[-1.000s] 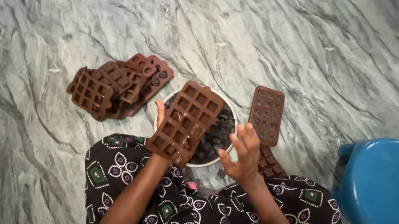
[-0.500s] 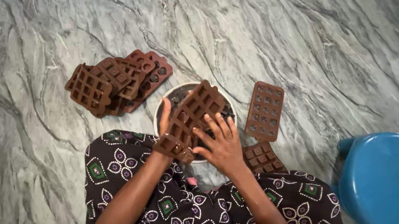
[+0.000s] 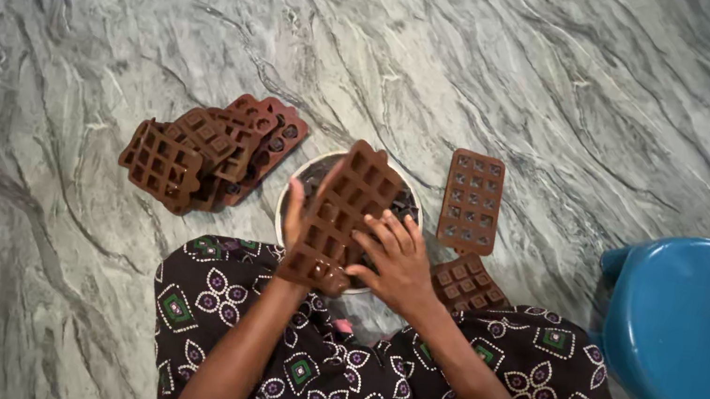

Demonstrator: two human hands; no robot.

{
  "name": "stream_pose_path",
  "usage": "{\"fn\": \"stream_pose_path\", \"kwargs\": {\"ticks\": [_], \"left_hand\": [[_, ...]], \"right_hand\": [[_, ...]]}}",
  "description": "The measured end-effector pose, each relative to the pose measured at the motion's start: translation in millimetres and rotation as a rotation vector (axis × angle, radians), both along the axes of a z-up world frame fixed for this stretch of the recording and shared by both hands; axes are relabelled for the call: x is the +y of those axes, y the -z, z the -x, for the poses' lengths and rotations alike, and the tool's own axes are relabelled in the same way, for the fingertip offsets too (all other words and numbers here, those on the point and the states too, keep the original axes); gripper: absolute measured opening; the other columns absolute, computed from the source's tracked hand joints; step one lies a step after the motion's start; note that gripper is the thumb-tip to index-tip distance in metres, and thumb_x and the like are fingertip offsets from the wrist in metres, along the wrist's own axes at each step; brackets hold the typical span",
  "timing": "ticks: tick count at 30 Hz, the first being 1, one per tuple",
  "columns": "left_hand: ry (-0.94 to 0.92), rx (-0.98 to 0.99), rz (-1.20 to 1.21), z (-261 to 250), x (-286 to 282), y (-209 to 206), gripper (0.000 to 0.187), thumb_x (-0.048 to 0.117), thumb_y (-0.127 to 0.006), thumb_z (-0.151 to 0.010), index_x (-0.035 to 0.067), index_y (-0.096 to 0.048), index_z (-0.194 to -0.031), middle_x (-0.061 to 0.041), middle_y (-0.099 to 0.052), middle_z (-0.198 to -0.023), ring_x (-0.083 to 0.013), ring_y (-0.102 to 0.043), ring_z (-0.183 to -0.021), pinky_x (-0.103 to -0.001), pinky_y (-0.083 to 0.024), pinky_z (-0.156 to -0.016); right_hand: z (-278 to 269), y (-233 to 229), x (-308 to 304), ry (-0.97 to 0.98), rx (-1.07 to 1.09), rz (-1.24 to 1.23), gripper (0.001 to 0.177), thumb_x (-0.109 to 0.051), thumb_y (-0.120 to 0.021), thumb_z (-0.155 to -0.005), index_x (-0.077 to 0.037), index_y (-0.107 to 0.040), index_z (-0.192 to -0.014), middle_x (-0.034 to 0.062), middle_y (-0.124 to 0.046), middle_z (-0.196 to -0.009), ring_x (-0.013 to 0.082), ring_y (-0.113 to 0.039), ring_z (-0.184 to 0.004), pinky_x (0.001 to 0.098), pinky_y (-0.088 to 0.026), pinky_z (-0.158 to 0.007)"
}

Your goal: The person sits on the floor and repeatedly picks up brown plastic molds, presses them to release small dark chocolate pieces into a metal bowl, and sets the empty molds aside. The process continues with multiple molds until the bowl is filled with chocolate pieces.

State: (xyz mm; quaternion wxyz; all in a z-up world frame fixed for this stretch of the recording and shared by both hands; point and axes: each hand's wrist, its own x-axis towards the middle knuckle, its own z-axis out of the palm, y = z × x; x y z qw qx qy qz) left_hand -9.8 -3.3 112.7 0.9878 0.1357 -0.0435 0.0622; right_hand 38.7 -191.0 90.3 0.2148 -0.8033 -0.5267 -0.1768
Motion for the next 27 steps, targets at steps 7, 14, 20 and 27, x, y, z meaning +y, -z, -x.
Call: {"fn": "stream_pose_path", "kwargs": {"ticks": [7, 14, 20, 27], "left_hand": [[0.079, 0.076, -0.091, 2.0, -2.7, 29.3, 0.079, 0.068, -0.032, -0.104, 0.011, -0.036, -0.158, -0.022, -0.050, -0.151, -0.0359, -0.060, -0.128, -0.050, -0.056, -0.103], [0.191, 0.107, 0.232, -3.4, -0.9, 46.3, 0.079, 0.069, -0.036, -0.103, 0.009, -0.043, -0.154, -0.020, -0.055, -0.146, -0.0356, -0.065, -0.122, -0.051, -0.058, -0.098], [0.269, 0.193, 0.223, -0.7, -9.8, 41.1, 0.087, 0.074, -0.037, -0.100, 0.005, -0.045, -0.154, -0.019, -0.059, -0.143, -0.0318, -0.067, -0.120, -0.045, -0.059, -0.096], [0.315, 0.164, 0.166, 8.6, -15.5, 34.0, 0.087, 0.073, -0.038, -0.102, 0.004, -0.042, -0.154, -0.020, -0.057, -0.143, -0.0315, -0.065, -0.121, -0.044, -0.058, -0.097]], "right_hand": [[-2.7, -12.5, -0.3, 0.026, 0.145, -0.022, 0.052, -0.055, -0.067, -0.090, -0.018, -0.069, -0.126, 0.0112, -0.047, -0.150, 0.0350, -0.035, -0.146, 0.0600, -0.027, -0.119], [4.8, -28.4, -5.2, 0.028, 0.132, -0.258, 0.043, -0.048, -0.069, -0.095, -0.016, -0.065, -0.124, 0.0126, -0.048, -0.152, 0.0368, -0.040, -0.147, 0.0569, -0.032, -0.122], [5.0, -35.4, 0.6, 0.038, 0.077, -0.154, 0.052, -0.053, -0.071, -0.092, -0.021, -0.065, -0.133, 0.0109, -0.047, -0.154, 0.0340, -0.038, -0.149, 0.0558, -0.030, -0.124], [2.3, -33.8, 2.4, 0.053, 0.065, -0.078, 0.050, -0.057, -0.065, -0.094, -0.023, -0.067, -0.131, 0.0110, -0.041, -0.158, 0.0328, -0.031, -0.152, 0.0569, -0.025, -0.125]]}}
